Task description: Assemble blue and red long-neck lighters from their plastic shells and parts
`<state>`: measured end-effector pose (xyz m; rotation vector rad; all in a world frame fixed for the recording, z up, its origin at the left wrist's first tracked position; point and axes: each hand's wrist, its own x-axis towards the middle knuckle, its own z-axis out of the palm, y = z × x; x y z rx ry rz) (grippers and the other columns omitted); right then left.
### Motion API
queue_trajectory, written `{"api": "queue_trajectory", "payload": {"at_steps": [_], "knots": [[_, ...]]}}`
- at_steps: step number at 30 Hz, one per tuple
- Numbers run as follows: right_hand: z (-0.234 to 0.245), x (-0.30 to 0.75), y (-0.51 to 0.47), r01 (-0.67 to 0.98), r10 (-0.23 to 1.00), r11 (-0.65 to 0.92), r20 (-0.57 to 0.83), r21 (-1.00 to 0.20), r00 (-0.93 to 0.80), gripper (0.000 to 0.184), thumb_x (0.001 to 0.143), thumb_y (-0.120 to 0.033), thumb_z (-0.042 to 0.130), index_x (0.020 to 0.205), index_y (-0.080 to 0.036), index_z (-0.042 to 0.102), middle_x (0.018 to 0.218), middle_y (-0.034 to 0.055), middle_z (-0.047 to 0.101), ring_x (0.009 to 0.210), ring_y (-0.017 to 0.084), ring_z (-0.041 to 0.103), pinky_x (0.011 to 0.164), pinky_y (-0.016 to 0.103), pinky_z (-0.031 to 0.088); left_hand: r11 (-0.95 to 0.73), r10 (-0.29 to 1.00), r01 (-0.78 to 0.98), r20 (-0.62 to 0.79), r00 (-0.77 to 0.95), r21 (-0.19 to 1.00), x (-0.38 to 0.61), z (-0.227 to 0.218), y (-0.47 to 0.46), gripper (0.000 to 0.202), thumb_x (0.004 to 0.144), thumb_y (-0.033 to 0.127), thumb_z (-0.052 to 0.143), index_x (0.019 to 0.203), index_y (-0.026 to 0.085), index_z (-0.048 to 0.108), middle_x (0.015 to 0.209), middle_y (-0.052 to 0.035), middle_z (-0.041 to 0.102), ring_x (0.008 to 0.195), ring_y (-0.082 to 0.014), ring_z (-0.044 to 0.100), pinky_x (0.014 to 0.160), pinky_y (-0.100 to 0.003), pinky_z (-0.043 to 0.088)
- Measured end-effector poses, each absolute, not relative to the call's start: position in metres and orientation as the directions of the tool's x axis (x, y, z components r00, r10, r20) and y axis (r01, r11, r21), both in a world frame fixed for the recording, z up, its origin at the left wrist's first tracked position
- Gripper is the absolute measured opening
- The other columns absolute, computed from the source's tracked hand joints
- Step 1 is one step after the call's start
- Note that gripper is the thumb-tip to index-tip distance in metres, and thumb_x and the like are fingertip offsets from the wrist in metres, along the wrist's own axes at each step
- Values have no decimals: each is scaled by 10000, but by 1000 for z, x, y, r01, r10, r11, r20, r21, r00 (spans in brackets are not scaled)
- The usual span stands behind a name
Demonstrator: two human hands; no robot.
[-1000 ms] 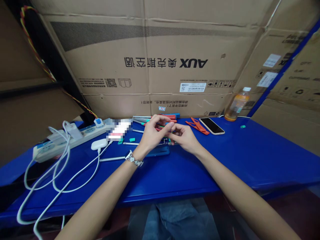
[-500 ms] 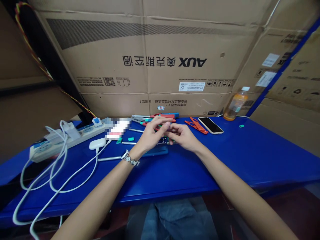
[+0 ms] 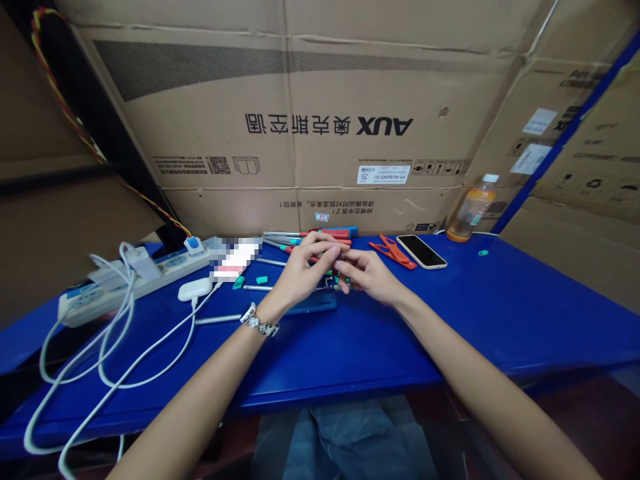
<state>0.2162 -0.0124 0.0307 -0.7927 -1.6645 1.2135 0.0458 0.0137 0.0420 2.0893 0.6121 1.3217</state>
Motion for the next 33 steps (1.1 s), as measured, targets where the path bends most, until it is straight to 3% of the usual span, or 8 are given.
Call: {"api": "queue_trajectory", "payload": {"at_steps": [3,9,17,20,23,25,28,33], "knots": [[30,213,-10,9,897,340,321,-941,-304,371,731,-490,762,816,-165,604,607,-43,570,463,78,509,454,213,367,-700,687,60,648,329,712,47,40,14,204,899,346,625,1006,202,721,1058,-78,608,965,-178,598,746,-279,501],[25,199,-4,-46,906,357,358,-933,-227,432,632,-436,841,745,-185,509,601,-77,526,423,67,507,421,204,396,-695,694,15,665,276,719,54,39,13,185,822,327,726,730,172,685,800,-34,625,790,-158,585,696,-276,473],[17,201,-4,-17,917,337,332,-941,-220,420,778,-555,696,920,-195,534,573,-83,554,341,53,465,313,158,348,-621,774,109,584,246,777,33,30,7,329,961,434,508,1110,189,670,1064,-82,684,938,-200,634,793,-315,513],[17,203,-5,-30,916,315,312,-949,-252,477,852,-650,545,968,-188,575,597,-72,528,364,54,483,325,160,372,-668,740,368,525,420,647,13,14,5,271,901,425,595,960,184,704,958,-74,686,916,-234,622,851,-387,500],[20,206,-6,-44,914,270,270,-962,-302,565,898,-690,408,1116,-200,586,672,-46,561,407,59,522,357,168,405,-702,695,451,391,603,552,2,-2,3,298,837,426,682,1042,213,721,1046,-81,667,994,-261,620,922,-425,491],[23,206,-6,-27,907,312,306,-950,-288,548,879,-679,465,1096,-197,607,721,-30,594,411,50,518,355,166,376,-710,680,455,355,641,538,1,-9,3,296,841,427,681,1055,228,730,1040,-74,664,977,-257,629,915,-415,499],[27,203,-6,5,906,378,369,-926,-208,456,800,-621,635,876,-172,620,703,-22,618,397,39,485,361,174,344,-695,688,443,344,639,566,4,-13,3,288,854,436,664,1030,221,741,997,-69,664,895,-238,644,854,-391,518],[26,192,-2,-123,959,261,272,-957,-75,560,622,-525,829,679,-216,366,644,-28,668,300,14,346,294,180,243,-666,708,434,331,623,607,5,-14,4,294,851,434,670,1025,209,746,1003,-77,664,878,-232,643,829,-380,516]]}}
